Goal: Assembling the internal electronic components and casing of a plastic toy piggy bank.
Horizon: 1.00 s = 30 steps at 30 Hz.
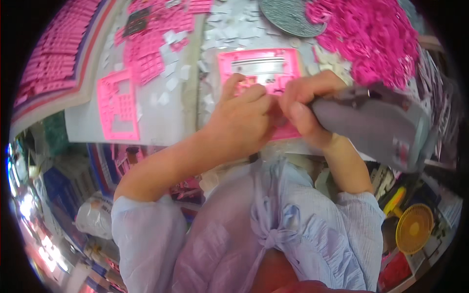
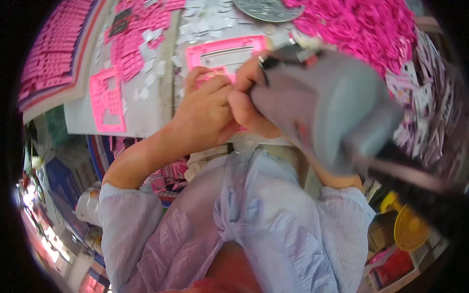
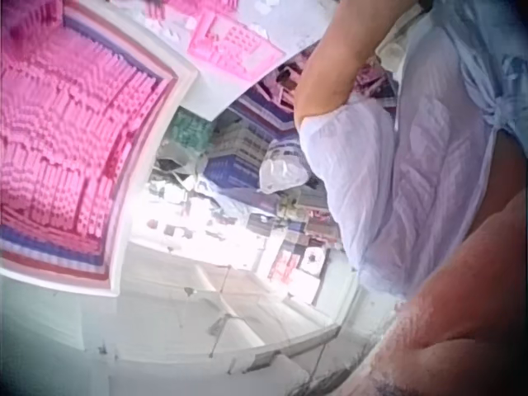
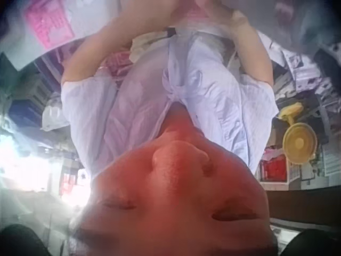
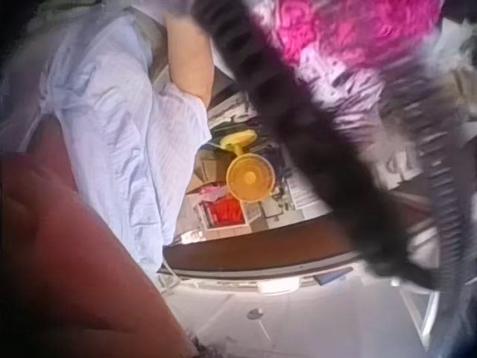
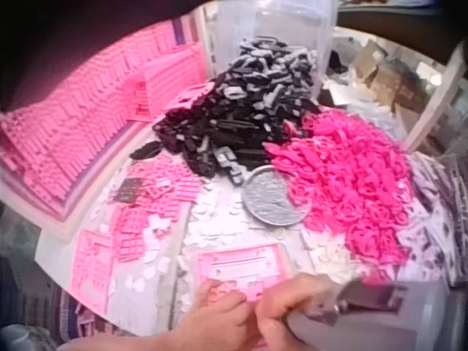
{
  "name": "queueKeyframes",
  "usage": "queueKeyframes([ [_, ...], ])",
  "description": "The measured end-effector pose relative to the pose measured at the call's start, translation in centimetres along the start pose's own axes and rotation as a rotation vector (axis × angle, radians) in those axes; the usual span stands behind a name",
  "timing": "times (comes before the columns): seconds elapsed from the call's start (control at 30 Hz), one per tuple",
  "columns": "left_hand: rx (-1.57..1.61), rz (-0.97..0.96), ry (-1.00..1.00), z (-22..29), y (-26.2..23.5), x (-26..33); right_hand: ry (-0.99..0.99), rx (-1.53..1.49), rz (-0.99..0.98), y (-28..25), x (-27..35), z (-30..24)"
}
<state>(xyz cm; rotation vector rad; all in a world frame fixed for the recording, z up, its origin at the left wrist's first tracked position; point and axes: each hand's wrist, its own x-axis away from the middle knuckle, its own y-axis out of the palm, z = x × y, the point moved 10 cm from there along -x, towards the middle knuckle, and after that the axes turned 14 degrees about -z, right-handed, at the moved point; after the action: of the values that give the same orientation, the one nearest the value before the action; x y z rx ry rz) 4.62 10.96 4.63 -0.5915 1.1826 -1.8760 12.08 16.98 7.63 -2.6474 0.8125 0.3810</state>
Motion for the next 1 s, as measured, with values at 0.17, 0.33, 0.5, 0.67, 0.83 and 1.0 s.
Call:
queueKeyframes([
  [0.17, -0.057, -0.038, 0.058, 0.6, 0.6, -0.1, -0.002, -0.077, 0.008, -0.1, 0.6, 1.4],
  [0.33, 0.287, 0.306, -0.004, -5.8, -4.1, 3.6, -0.103, -0.664, -0.011, -4.6, -1.9, -0.4],
  [0.5, -0.299, 0.459, -0.522, -16.6, -11.1, 10.5, -0.135, -0.525, 0.138, -10.5, -1.6, -1.8],
  [0.67, -0.194, 0.497, -0.462, -20.0, -13.1, 9.6, -0.009, -0.335, 0.274, -12.0, -2.2, -1.6],
  [0.83, 0.955, 0.820, -0.500, -20.6, -12.0, 11.3, -0.188, 0.759, 0.897, -11.3, 3.0, -11.1],
  [1.0, 1.413, 0.705, -0.410, -16.9, -7.9, 10.0, -0.151, 0.741, 0.136, -3.9, 0.0, -7.3],
])
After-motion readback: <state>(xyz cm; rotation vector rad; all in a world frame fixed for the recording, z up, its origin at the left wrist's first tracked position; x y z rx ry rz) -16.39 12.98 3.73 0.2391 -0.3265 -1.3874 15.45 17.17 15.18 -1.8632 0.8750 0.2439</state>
